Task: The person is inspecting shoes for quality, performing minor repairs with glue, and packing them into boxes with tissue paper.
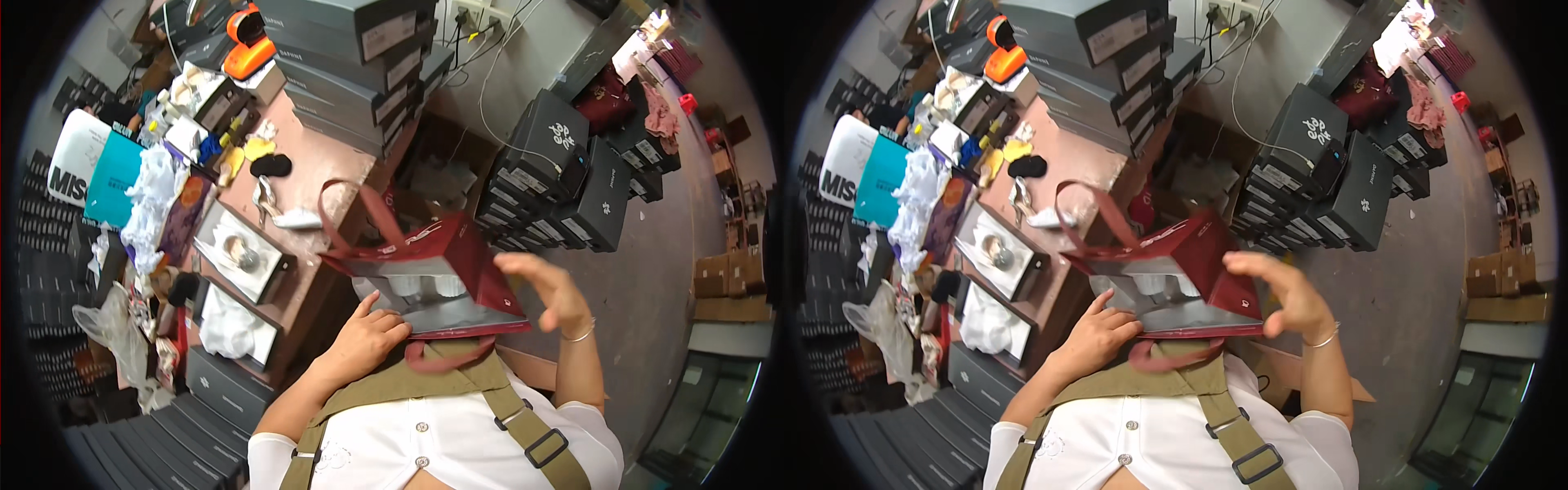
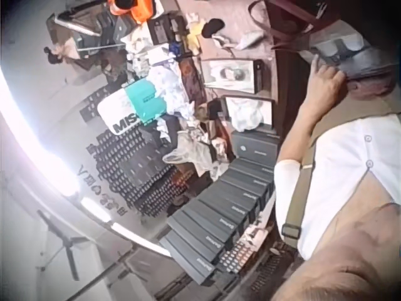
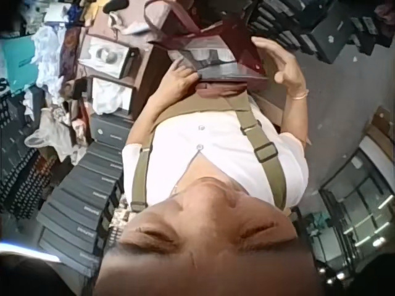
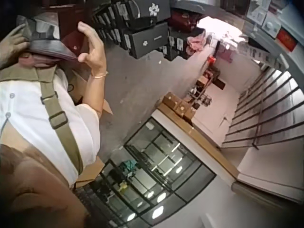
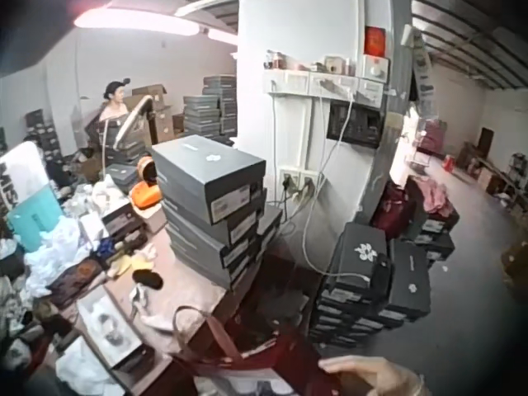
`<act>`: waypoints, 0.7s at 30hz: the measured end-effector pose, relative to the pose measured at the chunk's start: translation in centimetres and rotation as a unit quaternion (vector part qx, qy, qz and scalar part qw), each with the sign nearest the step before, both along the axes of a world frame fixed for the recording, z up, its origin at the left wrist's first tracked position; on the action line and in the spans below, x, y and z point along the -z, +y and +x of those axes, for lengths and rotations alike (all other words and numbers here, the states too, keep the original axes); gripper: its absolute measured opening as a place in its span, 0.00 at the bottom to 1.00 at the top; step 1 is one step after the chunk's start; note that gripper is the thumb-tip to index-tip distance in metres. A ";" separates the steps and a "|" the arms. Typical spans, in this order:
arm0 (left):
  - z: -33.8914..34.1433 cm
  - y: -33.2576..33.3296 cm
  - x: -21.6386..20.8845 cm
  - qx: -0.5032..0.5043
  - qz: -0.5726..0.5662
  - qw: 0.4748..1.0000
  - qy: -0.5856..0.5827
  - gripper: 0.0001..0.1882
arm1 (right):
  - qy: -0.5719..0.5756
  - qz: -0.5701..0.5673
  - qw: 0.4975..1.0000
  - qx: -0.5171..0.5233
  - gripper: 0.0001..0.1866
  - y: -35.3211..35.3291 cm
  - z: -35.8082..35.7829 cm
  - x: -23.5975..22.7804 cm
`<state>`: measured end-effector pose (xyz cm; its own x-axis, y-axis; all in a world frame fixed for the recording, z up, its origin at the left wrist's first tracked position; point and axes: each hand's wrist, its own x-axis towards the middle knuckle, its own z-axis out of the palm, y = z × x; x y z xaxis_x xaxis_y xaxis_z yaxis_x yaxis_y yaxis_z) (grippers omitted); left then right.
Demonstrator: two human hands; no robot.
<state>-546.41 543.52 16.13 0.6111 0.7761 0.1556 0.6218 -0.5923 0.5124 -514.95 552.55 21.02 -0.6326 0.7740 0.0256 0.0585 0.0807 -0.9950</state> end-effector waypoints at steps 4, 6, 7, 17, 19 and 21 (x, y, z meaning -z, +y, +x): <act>6.3 0.8 0.2 0.007 -0.021 0.998 0.052 0.08 | -0.170 0.162 0.972 0.014 0.28 3.8 1.2 -3.1; 8.8 1.4 0.0 0.020 -0.045 0.994 0.095 0.10 | -0.188 0.167 0.965 -0.076 0.12 4.2 0.2 -2.6; 10.0 1.4 0.0 0.018 -0.055 0.994 0.092 0.10 | -0.182 0.184 0.951 -0.172 0.12 4.2 0.1 -1.4; 14.9 -0.2 0.6 -0.008 -0.079 0.993 0.087 0.09 | -0.479 0.209 0.761 -0.384 0.12 2.8 2.5 20.1; 14.2 -0.3 0.6 -0.032 -0.086 0.991 0.098 0.08 | -0.458 0.285 0.774 -0.331 0.10 1.0 3.2 20.7; 13.7 -0.4 0.7 -0.067 -0.063 0.993 0.080 0.07 | -0.420 0.317 0.800 -0.289 0.09 -0.2 2.8 18.3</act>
